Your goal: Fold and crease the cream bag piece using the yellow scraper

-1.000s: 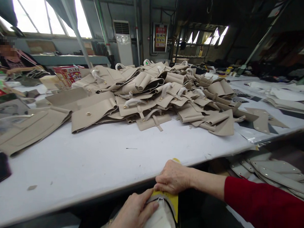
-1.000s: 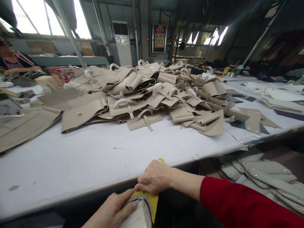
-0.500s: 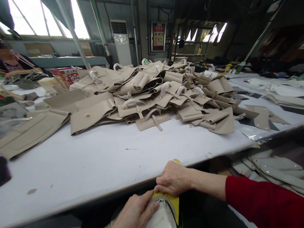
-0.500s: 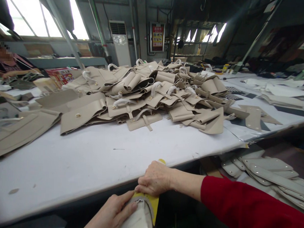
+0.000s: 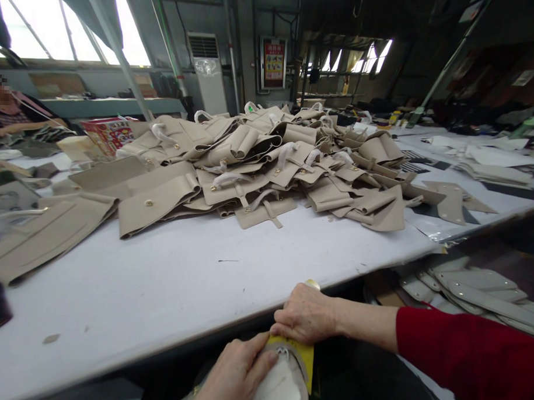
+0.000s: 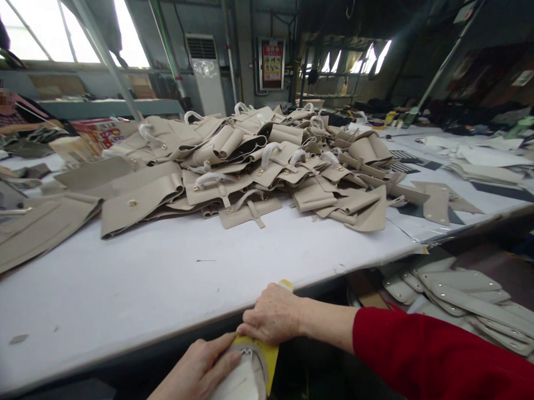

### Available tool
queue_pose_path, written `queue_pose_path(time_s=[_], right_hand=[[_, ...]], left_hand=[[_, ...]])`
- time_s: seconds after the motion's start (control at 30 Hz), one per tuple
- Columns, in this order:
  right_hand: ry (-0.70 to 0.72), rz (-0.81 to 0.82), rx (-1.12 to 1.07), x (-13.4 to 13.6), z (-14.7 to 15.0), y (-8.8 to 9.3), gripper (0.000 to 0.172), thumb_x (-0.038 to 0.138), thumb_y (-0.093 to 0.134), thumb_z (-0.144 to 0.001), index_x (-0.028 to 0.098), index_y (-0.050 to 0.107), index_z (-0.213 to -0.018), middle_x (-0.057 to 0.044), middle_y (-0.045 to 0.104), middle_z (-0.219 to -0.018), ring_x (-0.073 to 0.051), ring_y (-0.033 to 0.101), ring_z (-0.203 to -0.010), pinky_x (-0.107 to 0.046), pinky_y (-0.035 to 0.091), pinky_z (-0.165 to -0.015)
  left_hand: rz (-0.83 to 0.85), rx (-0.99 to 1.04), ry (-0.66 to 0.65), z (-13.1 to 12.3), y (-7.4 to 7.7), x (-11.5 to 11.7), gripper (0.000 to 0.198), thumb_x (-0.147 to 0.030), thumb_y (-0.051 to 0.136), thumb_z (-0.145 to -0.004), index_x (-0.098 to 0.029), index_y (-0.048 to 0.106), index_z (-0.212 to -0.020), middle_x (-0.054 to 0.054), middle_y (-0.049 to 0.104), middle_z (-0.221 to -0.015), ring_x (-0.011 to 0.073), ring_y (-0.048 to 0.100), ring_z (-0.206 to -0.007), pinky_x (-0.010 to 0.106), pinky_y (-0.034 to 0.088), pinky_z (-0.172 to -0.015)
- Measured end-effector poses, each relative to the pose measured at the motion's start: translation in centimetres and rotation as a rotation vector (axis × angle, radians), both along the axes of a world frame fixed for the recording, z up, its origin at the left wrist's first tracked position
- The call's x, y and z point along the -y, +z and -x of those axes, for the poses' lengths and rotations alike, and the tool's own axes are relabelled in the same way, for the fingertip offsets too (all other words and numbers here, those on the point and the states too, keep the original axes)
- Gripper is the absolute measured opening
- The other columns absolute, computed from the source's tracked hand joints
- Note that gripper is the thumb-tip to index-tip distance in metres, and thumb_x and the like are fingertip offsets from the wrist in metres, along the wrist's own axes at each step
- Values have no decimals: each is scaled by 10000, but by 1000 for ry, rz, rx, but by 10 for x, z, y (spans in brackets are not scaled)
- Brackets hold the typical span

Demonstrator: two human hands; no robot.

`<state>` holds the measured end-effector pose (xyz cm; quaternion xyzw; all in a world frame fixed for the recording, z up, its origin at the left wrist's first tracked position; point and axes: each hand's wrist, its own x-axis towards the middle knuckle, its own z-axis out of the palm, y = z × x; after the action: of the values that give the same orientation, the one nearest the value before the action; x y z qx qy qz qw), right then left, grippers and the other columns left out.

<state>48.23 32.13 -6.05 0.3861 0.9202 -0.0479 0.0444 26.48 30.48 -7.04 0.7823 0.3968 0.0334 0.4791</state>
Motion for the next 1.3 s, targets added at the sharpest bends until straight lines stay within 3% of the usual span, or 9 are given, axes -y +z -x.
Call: queue_pose_path(time_s=[0.63,0.87,1.17,1.3], right_hand=[[-62,73,38,5,2,6,532,475,302,-1022,203,691,-782,-60,725,-657,-235,702,-615,-288,335,-511],[-163,81,40,19,4,-4,538,434,243,-1036,189,673,-824,-85,738,-712,-249,703,-621,-304,399,-553],[-289,115,39,41,18,3,492,412,249,-1038,189,650,-861,-93,734,-748,-298,714,-662,-350,447,-589],[-341,102,29,53,26,3,459,389,265,-1031,190,646,-868,-102,739,-772,-322,716,-678,-381,471,-595]], left_hand=[[-34,-42,-4,-1,4,-1,315,-430,426,-976,-253,686,-987,23,741,-904,210,651,-769,258,399,-637],[-27,-12,6,0,1,1,254,-392,469,-959,-269,688,-997,0,739,-885,189,632,-743,247,389,-635],[-71,-2,15,0,-3,3,305,-414,485,-951,-230,692,-823,-4,699,-754,165,586,-680,246,354,-611],[14,95,-6,1,-2,4,323,-438,487,-952,-217,717,-896,-19,703,-819,168,586,-749,242,366,-665]])
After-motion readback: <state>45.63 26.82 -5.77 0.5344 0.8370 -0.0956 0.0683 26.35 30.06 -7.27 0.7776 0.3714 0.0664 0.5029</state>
